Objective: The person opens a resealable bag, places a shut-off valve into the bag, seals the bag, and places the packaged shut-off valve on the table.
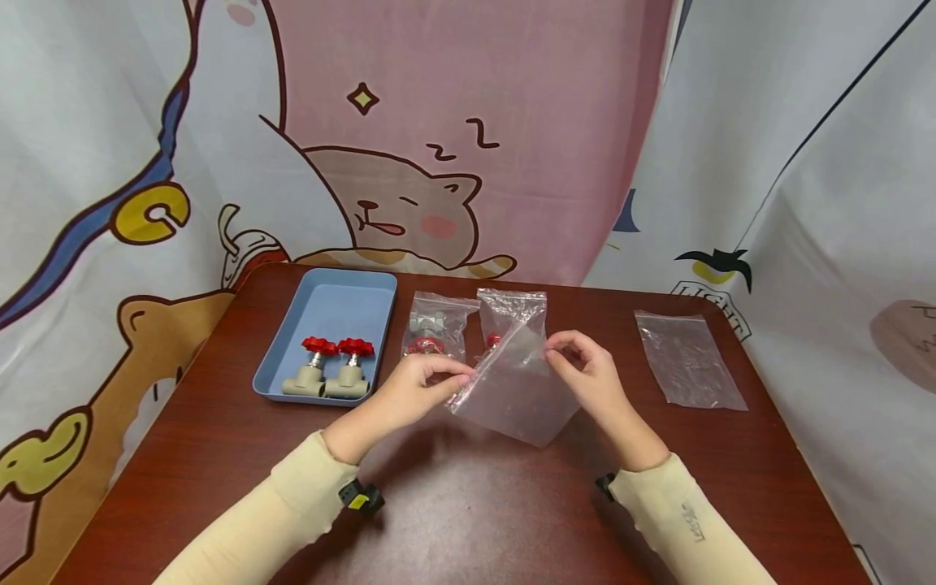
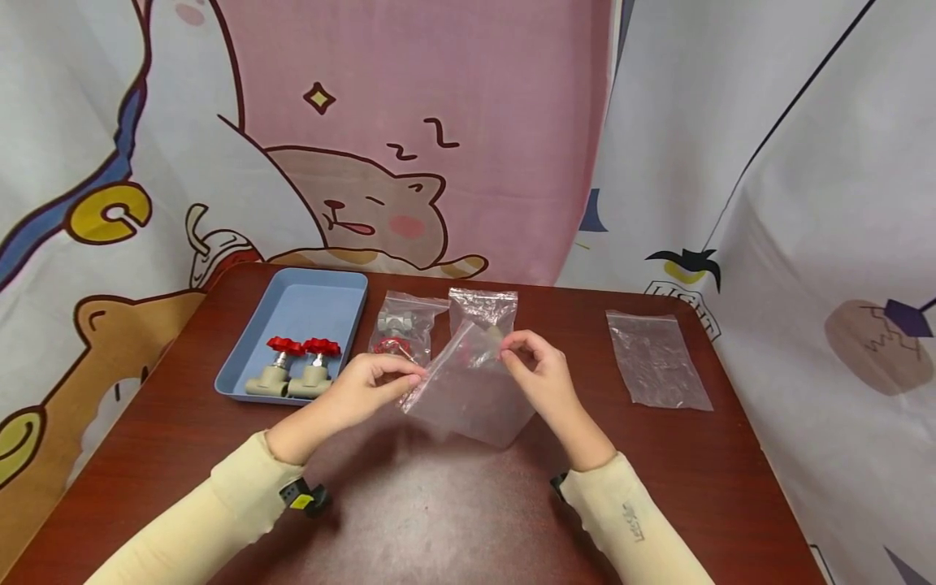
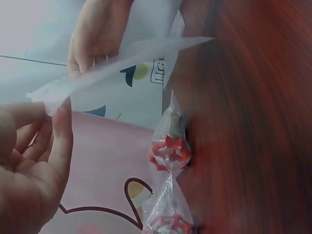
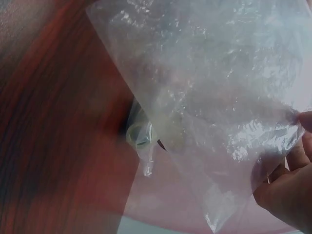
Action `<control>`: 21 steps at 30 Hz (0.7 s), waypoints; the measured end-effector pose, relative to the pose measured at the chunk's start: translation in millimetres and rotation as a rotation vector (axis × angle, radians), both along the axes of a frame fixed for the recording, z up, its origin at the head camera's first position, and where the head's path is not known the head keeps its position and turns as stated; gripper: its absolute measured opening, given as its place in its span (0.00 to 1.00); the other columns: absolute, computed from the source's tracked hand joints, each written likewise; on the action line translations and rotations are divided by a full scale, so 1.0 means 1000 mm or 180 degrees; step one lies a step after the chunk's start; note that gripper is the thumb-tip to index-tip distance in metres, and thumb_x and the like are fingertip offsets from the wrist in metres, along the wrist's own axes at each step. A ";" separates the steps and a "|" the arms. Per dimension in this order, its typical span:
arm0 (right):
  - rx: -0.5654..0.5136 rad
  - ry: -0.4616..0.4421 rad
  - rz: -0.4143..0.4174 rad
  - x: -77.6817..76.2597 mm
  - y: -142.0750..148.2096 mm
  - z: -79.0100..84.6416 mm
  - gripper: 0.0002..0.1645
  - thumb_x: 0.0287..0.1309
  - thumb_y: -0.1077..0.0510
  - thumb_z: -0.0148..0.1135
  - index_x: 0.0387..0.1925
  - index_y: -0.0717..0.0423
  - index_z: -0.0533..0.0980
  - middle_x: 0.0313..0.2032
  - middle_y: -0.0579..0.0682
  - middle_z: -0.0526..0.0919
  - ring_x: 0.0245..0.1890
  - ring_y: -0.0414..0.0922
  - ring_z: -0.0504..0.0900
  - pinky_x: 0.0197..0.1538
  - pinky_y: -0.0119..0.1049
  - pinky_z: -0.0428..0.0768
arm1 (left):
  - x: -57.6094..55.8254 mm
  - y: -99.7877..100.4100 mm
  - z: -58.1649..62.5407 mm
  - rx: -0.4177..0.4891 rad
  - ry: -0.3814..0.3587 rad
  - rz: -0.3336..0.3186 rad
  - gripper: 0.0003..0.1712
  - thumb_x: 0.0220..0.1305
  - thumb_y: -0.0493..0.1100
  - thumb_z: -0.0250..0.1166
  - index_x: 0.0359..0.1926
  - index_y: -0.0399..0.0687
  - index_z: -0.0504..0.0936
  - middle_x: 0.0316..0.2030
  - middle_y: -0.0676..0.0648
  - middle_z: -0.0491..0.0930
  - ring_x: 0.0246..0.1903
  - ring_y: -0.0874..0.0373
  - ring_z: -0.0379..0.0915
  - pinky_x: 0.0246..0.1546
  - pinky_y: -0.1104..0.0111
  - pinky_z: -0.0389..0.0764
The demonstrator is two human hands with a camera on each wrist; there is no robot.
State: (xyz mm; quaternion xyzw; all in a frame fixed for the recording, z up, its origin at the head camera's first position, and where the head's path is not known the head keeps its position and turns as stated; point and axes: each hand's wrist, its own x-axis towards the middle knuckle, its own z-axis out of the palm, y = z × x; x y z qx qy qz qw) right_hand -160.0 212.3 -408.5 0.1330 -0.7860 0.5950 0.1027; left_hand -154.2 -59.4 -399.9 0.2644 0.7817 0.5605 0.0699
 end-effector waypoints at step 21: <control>0.1091 0.0499 -0.0171 0.018 -0.042 0.018 0.03 0.52 0.58 0.68 0.27 0.53 0.82 0.24 0.43 0.81 0.29 0.42 0.71 0.33 0.34 0.70 | 0.008 0.017 -0.001 -0.0135 0.0000 0.0347 0.03 0.53 0.40 0.71 0.30 0.47 0.85 0.25 0.51 0.83 0.24 0.65 0.77 0.28 0.71 0.80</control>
